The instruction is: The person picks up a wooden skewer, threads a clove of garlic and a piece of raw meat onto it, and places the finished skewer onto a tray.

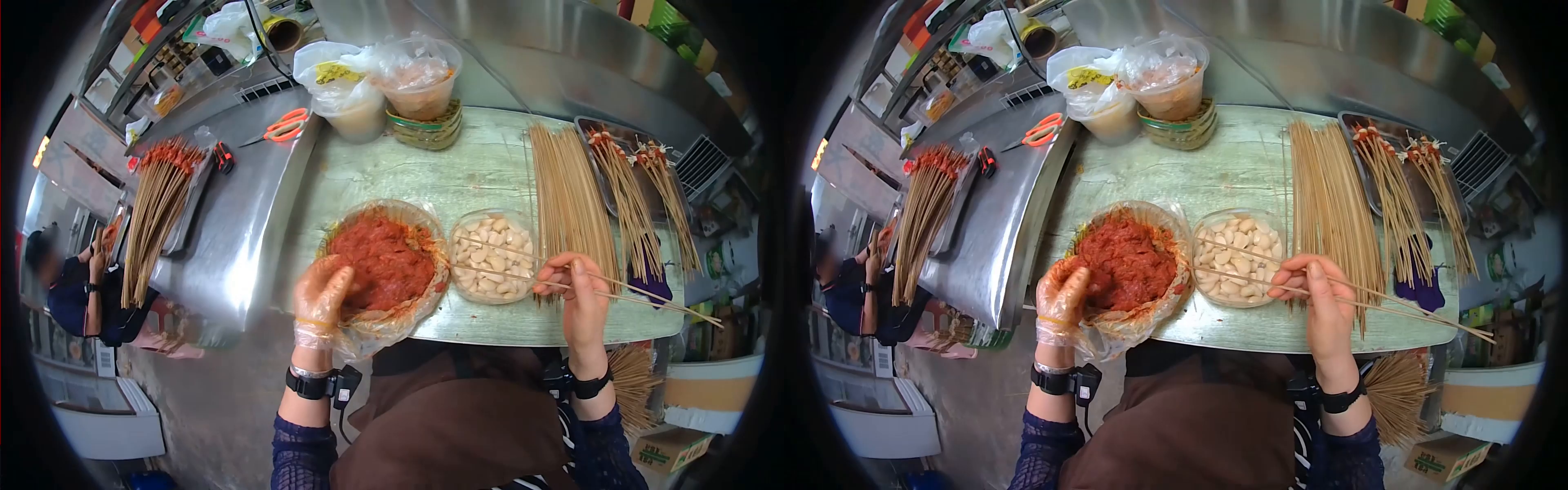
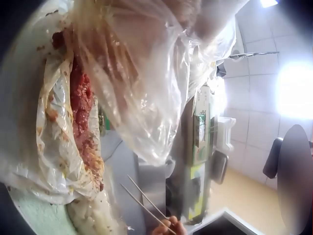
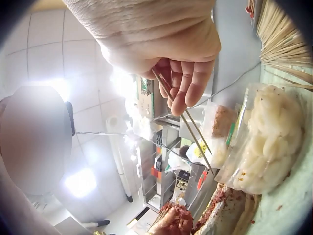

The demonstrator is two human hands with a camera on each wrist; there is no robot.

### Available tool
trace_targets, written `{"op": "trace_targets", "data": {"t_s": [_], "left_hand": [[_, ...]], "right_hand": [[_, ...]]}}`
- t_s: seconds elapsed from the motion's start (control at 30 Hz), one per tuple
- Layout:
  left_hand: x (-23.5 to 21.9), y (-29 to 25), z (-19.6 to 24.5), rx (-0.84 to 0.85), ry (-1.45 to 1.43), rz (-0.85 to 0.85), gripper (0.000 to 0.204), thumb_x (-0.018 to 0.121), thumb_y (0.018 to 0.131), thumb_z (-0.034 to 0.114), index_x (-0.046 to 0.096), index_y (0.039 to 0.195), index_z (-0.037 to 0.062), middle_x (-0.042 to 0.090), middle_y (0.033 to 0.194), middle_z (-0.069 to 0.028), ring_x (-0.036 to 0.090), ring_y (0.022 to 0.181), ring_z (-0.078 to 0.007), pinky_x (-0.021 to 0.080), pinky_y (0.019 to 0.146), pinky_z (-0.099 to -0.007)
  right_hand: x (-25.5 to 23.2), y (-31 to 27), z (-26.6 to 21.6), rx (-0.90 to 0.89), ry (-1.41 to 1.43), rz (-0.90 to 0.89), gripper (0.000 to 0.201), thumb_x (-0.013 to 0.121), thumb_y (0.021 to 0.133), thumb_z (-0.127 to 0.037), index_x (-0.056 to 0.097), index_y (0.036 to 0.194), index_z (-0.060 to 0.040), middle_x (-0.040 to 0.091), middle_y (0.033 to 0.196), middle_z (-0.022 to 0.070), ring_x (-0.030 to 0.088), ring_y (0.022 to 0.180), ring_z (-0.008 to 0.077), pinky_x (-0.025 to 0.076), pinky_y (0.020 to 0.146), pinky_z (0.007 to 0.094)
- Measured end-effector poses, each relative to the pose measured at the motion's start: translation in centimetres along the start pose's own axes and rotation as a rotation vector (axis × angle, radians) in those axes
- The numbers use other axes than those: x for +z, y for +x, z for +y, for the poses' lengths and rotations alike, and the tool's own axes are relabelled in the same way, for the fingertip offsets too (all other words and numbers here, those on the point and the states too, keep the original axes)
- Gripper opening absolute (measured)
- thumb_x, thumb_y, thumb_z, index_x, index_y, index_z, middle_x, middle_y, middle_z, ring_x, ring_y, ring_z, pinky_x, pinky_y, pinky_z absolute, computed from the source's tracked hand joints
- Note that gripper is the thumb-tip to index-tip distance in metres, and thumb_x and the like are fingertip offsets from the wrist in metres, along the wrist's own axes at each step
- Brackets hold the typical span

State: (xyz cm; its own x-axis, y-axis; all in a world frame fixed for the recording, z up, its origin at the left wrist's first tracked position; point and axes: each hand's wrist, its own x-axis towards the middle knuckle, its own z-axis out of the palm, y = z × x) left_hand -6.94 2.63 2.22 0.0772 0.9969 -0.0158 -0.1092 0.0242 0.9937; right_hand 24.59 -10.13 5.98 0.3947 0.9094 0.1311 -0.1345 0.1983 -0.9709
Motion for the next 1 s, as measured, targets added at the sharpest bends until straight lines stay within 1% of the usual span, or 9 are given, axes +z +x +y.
{"op": "trace_targets", "data": {"t_s": [0.1,0.23,0.3,0.33,0.37,0.47,0.6,0.7,1.0], "left_hand": [[0.6,0.0,-0.4,-0.045,-0.072,-0.052,0.031,0.066,0.082,0.003,0.056,0.110,-0.0053,0.063,0.093,-0.0097,0.062,0.073,-0.0165,0.051,0.069,-0.0261],[1.1,-0.1,-1.5,-0.049,-0.099,0.030,0.031,0.068,0.080,0.004,0.058,0.108,-0.0046,0.064,0.094,-0.0091,0.061,0.078,-0.0156,0.050,0.073,-0.0269],[0.5,0.5,-2.8,0.022,-0.008,-0.037,0.028,0.068,0.080,0.006,0.060,0.105,-0.0041,0.064,0.094,-0.0081,0.061,0.080,-0.0153,0.050,0.074,-0.0272],[1.0,0.1,-1.8,-0.040,-0.056,-0.085,0.023,0.067,0.081,0.008,0.062,0.101,-0.0035,0.063,0.093,-0.0081,0.060,0.084,-0.0155,0.049,0.075,-0.0273],[1.0,0.3,-2.8,0.023,-0.070,-0.017,0.023,0.064,0.084,0.008,0.061,0.103,-0.0035,0.063,0.089,-0.0081,0.060,0.081,-0.0157,0.048,0.074,-0.0267],[2.1,-0.2,-2.9,0.001,-0.138,0.045,0.026,0.061,0.089,0.015,0.055,0.108,-0.0016,0.063,0.090,-0.0087,0.061,0.076,-0.0160,0.050,0.071,-0.0270],[4.4,-0.8,-1.4,-0.071,-0.351,0.057,0.022,0.059,0.090,0.013,0.055,0.107,-0.0004,0.062,0.095,-0.0112,0.062,0.079,-0.0181,0.053,0.067,-0.0294],[5.7,-1.3,-1.6,0.142,-0.060,-0.011,0.025,0.060,0.087,0.007,0.055,0.110,-0.0025,0.062,0.095,-0.0107,0.062,0.078,-0.0167,0.054,0.069,-0.0292],[6.6,-1.7,-1.8,0.143,0.059,0.060,0.022,0.063,0.085,0.006,0.062,0.103,-0.0069,0.065,0.087,-0.0085,0.062,0.074,-0.0133,0.051,0.067,-0.0232]], "right_hand": [[-0.2,0.0,0.0,-0.004,-0.009,0.014,0.036,0.038,0.100,-0.027,0.057,0.100,0.0031,0.062,0.083,0.0108,0.063,0.074,0.0163,0.049,0.068,0.0247],[-0.2,0.0,-0.2,-0.020,-0.052,0.089,0.037,0.037,0.100,-0.028,0.057,0.099,0.0025,0.058,0.079,0.0060,0.062,0.073,0.0142,0.047,0.067,0.0232],[-0.6,0.1,0.0,-0.083,-0.065,0.078,0.036,0.038,0.100,-0.027,0.057,0.098,0.0025,0.056,0.079,0.0042,0.060,0.071,0.0125,0.046,0.065,0.0224],[-0.8,0.2,-0.1,-0.114,-0.074,0.074,0.035,0.038,0.100,-0.027,0.058,0.098,0.0025,0.055,0.079,0.0034,0.059,0.069,0.0117,0.046,0.064,0.0221],[-1.0,0.2,-0.4,-0.113,-0.113,0.071,0.034,0.039,0.100,-0.026,0.058,0.097,0.0028,0.055,0.079,0.0034,0.059,0.069,0.0111,0.045,0.064,0.0220],[-0.8,0.2,-1.2,-0.096,-0.168,0.056,0.030,0.042,0.099,-0.021,0.059,0.098,0.0041,0.056,0.078,0.0040,0.057,0.067,0.0092,0.045,0.061,0.0218],[-0.5,0.4,-1.5,-0.083,-0.176,0.052,0.032,0.043,0.099,-0.021,0.061,0.095,0.0045,0.057,0.078,0.0051,0.056,0.062,0.0093,0.046,0.061,0.0210],[-1.3,0.5,-0.8,-0.123,-0.257,0.024,0.030,0.045,0.098,-0.019,0.062,0.091,0.0045,0.057,0.077,0.0056,0.055,0.061,0.0092,0.045,0.059,0.0214],[-0.4,1.4,-0.3,-0.259,-0.471,-0.129,0.027,0.047,0.096,-0.014,0.062,0.086,0.0059,0.056,0.074,0.0065,0.054,0.057,0.0098,0.043,0.054,0.0220]]}}
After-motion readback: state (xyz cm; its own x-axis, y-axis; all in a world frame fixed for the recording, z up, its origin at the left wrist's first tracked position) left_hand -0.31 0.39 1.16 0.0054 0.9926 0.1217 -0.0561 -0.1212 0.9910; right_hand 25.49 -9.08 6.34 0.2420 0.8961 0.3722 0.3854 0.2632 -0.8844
